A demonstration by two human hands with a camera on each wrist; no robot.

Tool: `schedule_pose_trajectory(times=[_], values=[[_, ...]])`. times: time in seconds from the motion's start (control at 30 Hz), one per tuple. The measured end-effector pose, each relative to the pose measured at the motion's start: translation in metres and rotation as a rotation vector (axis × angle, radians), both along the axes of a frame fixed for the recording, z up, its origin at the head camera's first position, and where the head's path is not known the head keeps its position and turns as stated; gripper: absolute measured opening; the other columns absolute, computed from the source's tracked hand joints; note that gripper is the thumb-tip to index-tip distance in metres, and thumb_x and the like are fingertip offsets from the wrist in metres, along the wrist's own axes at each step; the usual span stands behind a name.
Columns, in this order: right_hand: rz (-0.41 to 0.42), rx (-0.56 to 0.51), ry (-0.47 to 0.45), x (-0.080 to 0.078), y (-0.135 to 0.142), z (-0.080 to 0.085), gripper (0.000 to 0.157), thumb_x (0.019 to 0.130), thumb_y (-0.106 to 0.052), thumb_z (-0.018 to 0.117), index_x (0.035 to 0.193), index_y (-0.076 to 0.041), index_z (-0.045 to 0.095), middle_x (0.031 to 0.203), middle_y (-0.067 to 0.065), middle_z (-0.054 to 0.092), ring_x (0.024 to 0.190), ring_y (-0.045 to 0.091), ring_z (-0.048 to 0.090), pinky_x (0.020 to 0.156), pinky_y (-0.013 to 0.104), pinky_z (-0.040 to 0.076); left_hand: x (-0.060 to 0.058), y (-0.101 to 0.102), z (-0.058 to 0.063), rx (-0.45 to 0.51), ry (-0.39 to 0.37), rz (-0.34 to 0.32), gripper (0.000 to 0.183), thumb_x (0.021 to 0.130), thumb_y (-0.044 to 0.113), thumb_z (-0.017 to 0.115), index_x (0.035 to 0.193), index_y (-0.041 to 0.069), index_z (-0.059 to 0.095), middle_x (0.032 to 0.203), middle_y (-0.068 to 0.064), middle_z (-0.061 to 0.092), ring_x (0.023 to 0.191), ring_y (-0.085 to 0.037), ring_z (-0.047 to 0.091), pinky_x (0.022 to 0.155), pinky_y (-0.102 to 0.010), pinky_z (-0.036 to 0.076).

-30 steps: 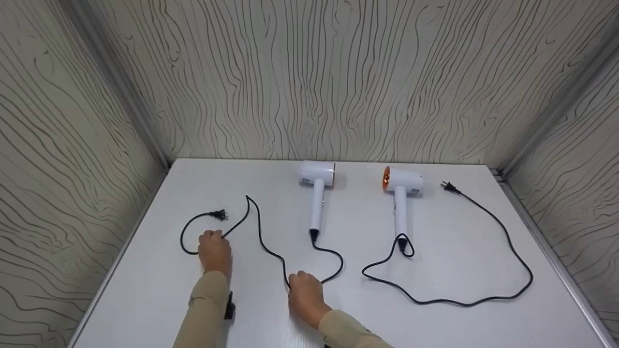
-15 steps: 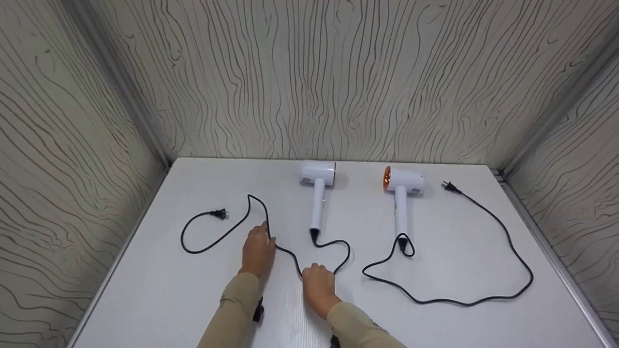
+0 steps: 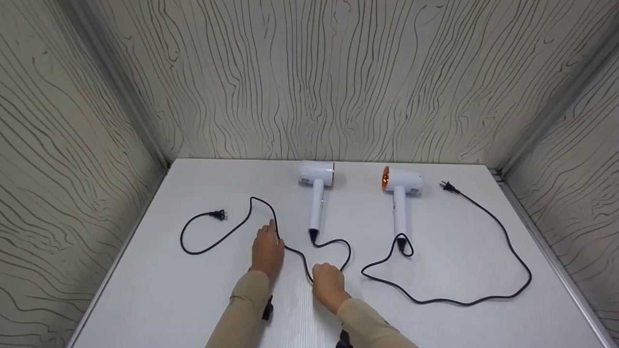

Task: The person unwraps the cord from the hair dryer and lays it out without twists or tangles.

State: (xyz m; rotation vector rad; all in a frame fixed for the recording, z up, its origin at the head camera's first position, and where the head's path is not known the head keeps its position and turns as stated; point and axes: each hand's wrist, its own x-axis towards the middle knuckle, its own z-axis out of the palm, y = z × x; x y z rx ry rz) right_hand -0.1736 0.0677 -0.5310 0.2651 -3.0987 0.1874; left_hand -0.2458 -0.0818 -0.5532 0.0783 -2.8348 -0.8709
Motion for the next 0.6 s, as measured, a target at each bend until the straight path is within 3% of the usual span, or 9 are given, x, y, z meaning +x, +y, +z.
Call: schedule_pose_trajectory(times=[0.13,0.3,0.47,0.6], values=[[0.012,-0.034,-0.017,0.003,0.004,0.003,0.012,0.075,0.004,0.069,0.067,-0.003,0.064,0.065,0.011,0.066,0.060,0.024,0.066,0.049,0.034,0.053,0.000,-0.002,0.008,0.012,-0.010,0.005,0.054,0.089,0.009,0.065,0.137,-0.007,0.046,0.119,-0.022,0.061,0.109,-0.033,0.061,0.092,-0.041,0.055],[0.042,-0.084,-0.009,0.007,0.007,0.007,0.015,0.077,0.006,0.065,0.064,-0.003,0.062,0.063,0.012,0.065,0.057,0.024,0.065,0.046,0.033,0.051,-0.001,-0.005,0.016,-0.026,0.042,0.006,0.051,0.088,0.009,0.066,0.134,-0.006,0.049,0.115,-0.021,0.063,0.106,-0.032,0.062,0.090,-0.041,0.056],[0.033,-0.155,-0.057,0.003,0.012,0.012,0.015,0.073,-0.002,0.073,0.063,-0.003,0.063,0.065,0.012,0.066,0.059,0.026,0.064,0.047,0.035,0.049,-0.002,-0.003,0.027,-0.085,0.156,-0.005,0.046,0.087,0.008,0.068,0.127,-0.007,0.055,0.111,-0.022,0.064,0.100,-0.032,0.064,0.084,-0.040,0.058],[0.044,-0.231,-0.070,-0.008,0.022,0.025,0.015,0.075,-0.013,0.077,0.071,-0.002,0.068,0.073,0.012,0.070,0.068,0.027,0.066,0.055,0.036,0.053,-0.004,0.005,0.039,-0.129,0.276,-0.024,0.042,0.085,0.010,0.070,0.123,-0.005,0.058,0.107,-0.021,0.065,0.095,-0.031,0.065,0.080,-0.038,0.058]])
